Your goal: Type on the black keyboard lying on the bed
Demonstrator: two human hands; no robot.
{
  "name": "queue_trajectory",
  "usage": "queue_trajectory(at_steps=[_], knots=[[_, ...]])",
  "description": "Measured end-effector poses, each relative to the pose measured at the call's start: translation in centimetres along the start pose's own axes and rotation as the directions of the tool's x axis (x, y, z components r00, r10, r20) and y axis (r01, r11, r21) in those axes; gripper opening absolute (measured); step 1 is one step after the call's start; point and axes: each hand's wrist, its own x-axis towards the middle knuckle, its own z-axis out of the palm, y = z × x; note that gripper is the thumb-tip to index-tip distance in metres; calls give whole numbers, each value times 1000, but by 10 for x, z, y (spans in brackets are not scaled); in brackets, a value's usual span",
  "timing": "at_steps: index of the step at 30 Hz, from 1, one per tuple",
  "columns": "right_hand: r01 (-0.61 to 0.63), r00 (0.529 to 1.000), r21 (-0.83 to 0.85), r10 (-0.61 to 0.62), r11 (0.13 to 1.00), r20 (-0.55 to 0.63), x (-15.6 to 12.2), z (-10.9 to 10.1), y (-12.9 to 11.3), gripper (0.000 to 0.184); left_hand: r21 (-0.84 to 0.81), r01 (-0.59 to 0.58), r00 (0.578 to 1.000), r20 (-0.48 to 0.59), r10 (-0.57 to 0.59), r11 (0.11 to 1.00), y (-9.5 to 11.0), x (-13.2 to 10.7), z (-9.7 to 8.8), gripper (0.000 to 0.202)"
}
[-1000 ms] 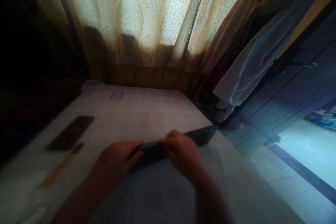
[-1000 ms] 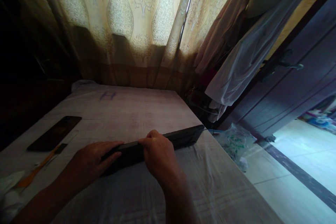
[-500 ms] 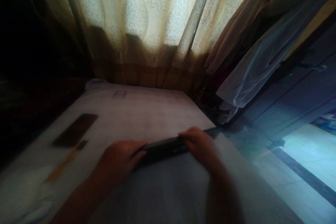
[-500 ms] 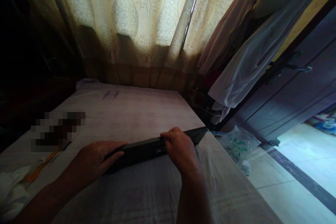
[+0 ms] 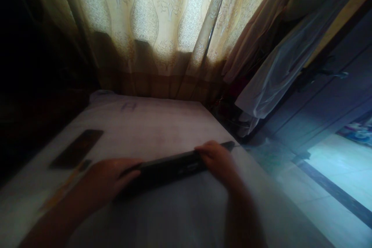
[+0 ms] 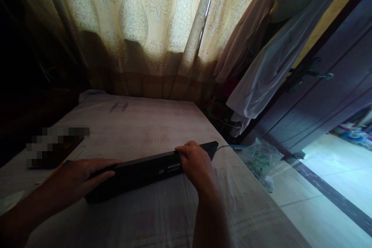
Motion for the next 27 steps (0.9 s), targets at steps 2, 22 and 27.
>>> queue_trajectory(at_steps=[2, 22, 27], knots=[[24, 1000, 2, -24, 1000, 17, -1, 1, -6, 30, -7, 30, 999, 17, -30, 1000, -10, -4, -4, 34], [33, 997, 44, -36, 998, 71, -2, -3, -16, 30, 212, -82, 963, -235, 132, 974, 47, 11, 38, 30], [-90, 995, -15, 89, 996, -36, 1, -3, 7, 32, 208, -83, 966, -225, 130, 975, 48, 12, 38, 30]])
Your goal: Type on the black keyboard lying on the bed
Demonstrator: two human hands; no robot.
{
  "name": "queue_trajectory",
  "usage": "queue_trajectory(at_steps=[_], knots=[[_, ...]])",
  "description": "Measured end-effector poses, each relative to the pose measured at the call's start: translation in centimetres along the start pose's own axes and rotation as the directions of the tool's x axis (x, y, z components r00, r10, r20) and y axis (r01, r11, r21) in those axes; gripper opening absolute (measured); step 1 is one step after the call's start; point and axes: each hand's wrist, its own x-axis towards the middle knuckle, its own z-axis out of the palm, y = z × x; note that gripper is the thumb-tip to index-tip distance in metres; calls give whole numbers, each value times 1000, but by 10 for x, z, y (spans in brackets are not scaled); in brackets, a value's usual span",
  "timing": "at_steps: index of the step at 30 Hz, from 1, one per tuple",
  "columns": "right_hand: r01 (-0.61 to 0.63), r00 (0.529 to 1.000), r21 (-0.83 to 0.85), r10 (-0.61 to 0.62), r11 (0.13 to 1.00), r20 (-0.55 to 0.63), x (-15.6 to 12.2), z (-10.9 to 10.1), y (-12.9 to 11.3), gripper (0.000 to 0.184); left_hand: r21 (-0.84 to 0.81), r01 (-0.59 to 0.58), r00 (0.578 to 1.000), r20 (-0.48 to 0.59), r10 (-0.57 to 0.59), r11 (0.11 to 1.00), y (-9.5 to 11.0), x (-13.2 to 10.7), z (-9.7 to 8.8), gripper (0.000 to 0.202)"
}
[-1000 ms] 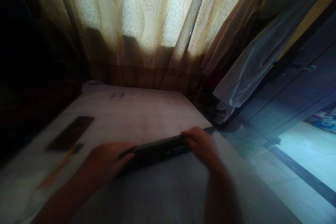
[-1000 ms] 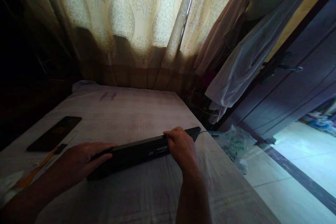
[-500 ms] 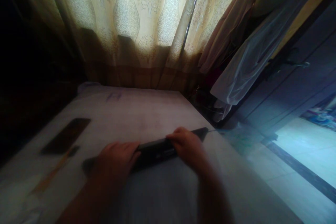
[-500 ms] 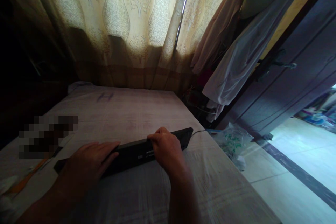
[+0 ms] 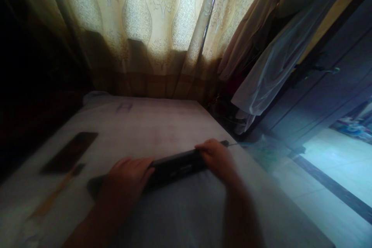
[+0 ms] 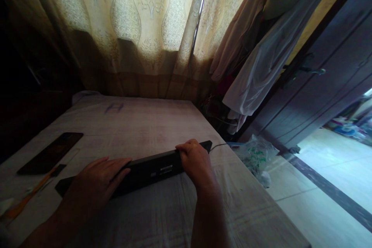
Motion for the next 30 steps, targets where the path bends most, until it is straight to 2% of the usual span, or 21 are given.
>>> queue_trajectory(at_steps=[6, 8, 13, 19, 30], knots=[[117, 988, 114, -127, 987, 86, -4, -2, -14, 31, -17, -3, 999, 36, 4, 1000, -6, -2, -5, 30], [115, 988, 125, -127, 985, 86, -4, -2, -13, 31, -7, -5, 999, 43, 5, 1000, -9, -2, -6, 30], [-12, 999, 45, 13, 999, -33, 3, 1, 10, 31, 42, -27, 1000, 3, 27, 999, -16, -3, -3, 37], [-131, 967, 22, 132, 991, -217, 10, 9, 43, 35, 52, -35, 999, -28, 37, 998, -19, -4, 0, 42], [-251, 902, 26, 244, 968, -355, 19, 12, 75, 38, 30, -17, 1000, 2, 17, 999, -21, -5, 1, 45]])
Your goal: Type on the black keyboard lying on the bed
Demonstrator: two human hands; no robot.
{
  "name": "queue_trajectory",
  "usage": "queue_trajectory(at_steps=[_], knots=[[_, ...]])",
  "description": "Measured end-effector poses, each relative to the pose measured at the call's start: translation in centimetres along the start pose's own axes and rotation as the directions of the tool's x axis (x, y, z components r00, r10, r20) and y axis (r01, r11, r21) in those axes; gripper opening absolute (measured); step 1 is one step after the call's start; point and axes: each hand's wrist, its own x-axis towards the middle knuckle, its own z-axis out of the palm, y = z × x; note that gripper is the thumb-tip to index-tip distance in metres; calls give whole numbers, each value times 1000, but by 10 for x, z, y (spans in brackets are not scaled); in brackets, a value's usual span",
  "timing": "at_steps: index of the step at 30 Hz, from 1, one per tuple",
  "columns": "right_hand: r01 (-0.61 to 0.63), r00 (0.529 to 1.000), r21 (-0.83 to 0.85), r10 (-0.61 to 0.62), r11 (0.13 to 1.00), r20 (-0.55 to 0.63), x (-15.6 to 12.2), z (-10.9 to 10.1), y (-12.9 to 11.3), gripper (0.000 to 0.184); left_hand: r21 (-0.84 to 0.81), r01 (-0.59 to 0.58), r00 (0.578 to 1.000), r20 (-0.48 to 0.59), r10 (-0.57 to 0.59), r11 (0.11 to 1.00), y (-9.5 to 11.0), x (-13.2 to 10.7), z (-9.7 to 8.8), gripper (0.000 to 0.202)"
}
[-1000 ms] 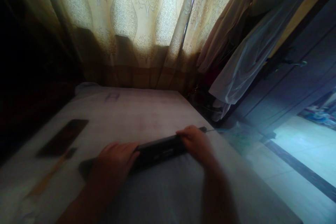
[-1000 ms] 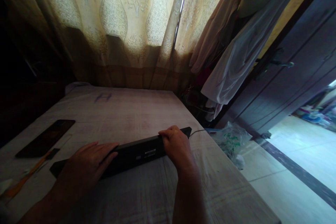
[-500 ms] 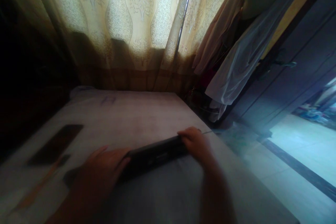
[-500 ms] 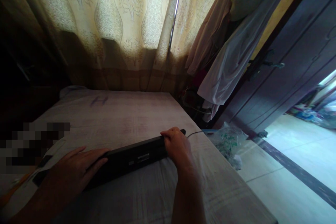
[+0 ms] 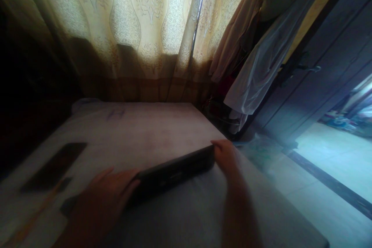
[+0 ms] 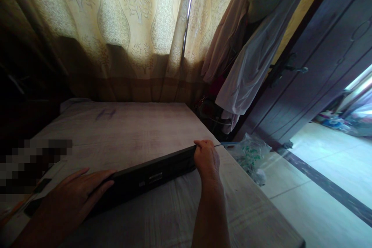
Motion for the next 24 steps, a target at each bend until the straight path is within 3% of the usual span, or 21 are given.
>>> queue_trajectory(at_steps=[7, 17, 20, 24], knots=[[-24, 1000, -18, 24, 1000, -12, 1, -4, 3, 39, -7, -29, 999, 18, 29, 1000, 2, 1, -4, 40], [56, 984, -32, -50, 998, 169, -13, -17, -30, 34, 16, 10, 999, 49, -11, 1000, 4, 1, -3, 36], [122, 957, 37, -128, 992, 260, -19, -20, -44, 34, 2, 42, 996, 84, -42, 999, 8, 2, -7, 34], [214, 872, 196, -278, 957, 404, -28, -26, -59, 31, -27, 82, 986, 151, -77, 996, 7, 0, -13, 34]])
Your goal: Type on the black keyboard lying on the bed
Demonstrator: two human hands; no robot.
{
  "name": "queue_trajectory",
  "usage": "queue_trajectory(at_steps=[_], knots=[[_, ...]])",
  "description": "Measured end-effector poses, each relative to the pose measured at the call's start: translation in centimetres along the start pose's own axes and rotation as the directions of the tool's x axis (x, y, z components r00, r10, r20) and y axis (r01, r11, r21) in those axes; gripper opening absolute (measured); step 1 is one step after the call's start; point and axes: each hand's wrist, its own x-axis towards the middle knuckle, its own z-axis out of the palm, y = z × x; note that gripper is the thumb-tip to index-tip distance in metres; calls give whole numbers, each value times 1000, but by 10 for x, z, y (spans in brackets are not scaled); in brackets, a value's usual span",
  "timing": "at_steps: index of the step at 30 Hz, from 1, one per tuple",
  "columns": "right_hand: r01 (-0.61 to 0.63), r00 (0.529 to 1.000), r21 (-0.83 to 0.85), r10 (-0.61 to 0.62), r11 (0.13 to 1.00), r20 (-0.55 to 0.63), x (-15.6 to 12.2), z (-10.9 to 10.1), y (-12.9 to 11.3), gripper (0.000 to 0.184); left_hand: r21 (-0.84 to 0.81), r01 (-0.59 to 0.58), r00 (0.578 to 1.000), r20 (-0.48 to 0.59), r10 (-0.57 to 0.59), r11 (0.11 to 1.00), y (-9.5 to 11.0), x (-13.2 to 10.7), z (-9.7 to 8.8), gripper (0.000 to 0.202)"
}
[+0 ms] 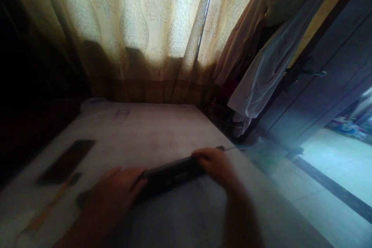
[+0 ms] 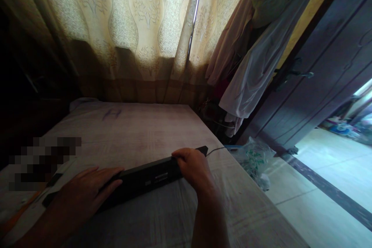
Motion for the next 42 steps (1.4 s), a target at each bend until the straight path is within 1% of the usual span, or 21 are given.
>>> queue_trajectory(at_steps=[2, 5, 7, 10, 12, 14, 16, 18, 21, 23, 24, 25, 27, 29, 34, 37, 42], knots=[[69, 997, -2, -69, 998, 18, -5, 1, -6, 31, -15, 17, 1000, 21, -17, 1000, -5, -3, -2, 36], [151, 989, -87, -150, 985, 16, -16, 6, -11, 38, -27, 15, 999, 36, -14, 1000, -16, -11, -6, 38], [159, 987, -184, -160, 970, 11, -24, 10, -12, 41, -36, 17, 998, 69, -15, 999, -22, -19, -10, 38], [155, 987, -300, -161, 941, 6, -36, 13, -10, 35, -70, 8, 991, 134, 1, 997, -29, -34, -15, 37], [181, 982, -334, -187, 925, 16, -46, 15, -5, 33, -87, -14, 992, 124, 24, 996, -30, -45, -17, 37], [222, 973, -360, -229, 906, 25, -56, 17, 2, 32, -96, -43, 995, 88, 52, 994, -28, -54, -16, 38], [265, 961, -409, -273, 873, 40, -69, 22, 11, 33, -111, -92, 992, 73, 100, 990, -24, -63, -14, 38], [292, 951, -479, -304, 828, 55, -81, 28, 18, 36, -113, -139, 987, 67, 147, 984, -22, -72, -8, 38], [324, 937, -548, -340, 771, 76, -99, 37, 24, 40, -81, -161, 986, 18, 163, 984, -26, -85, 11, 44], [336, 933, -566, -350, 753, 88, -108, 44, 26, 39, -65, -179, 984, -26, 177, 982, -32, -94, 28, 49], [338, 932, -572, -349, 748, 95, -111, 47, 27, 39, -49, -163, 984, -78, 159, 985, -36, -97, 37, 50], [339, 933, -577, -345, 743, 104, -114, 51, 27, 38, -33, -163, 982, -106, 159, 986, -39, -99, 45, 52], [330, 937, -593, -331, 735, 112, -118, 59, 29, 37, 9, -198, 973, -120, 197, 980, -45, -102, 58, 55], [320, 941, -603, -321, 730, 110, -121, 68, 30, 36, 60, -229, 964, -121, 235, 972, -50, -103, 67, 55], [295, 947, -601, -311, 742, 80, -130, 83, 32, 28, 136, -279, 951, -102, 293, 951, -55, -106, 77, 54], [291, 947, -605, -311, 741, 76, -130, 85, 32, 28, 135, -278, 948, -120, 294, 951, -55, -109, 79, 52], [319, 941, -606, -320, 728, 110, -125, 84, 36, 30, 127, -261, 949, -148, 279, 957, -53, -110, 78, 52]])
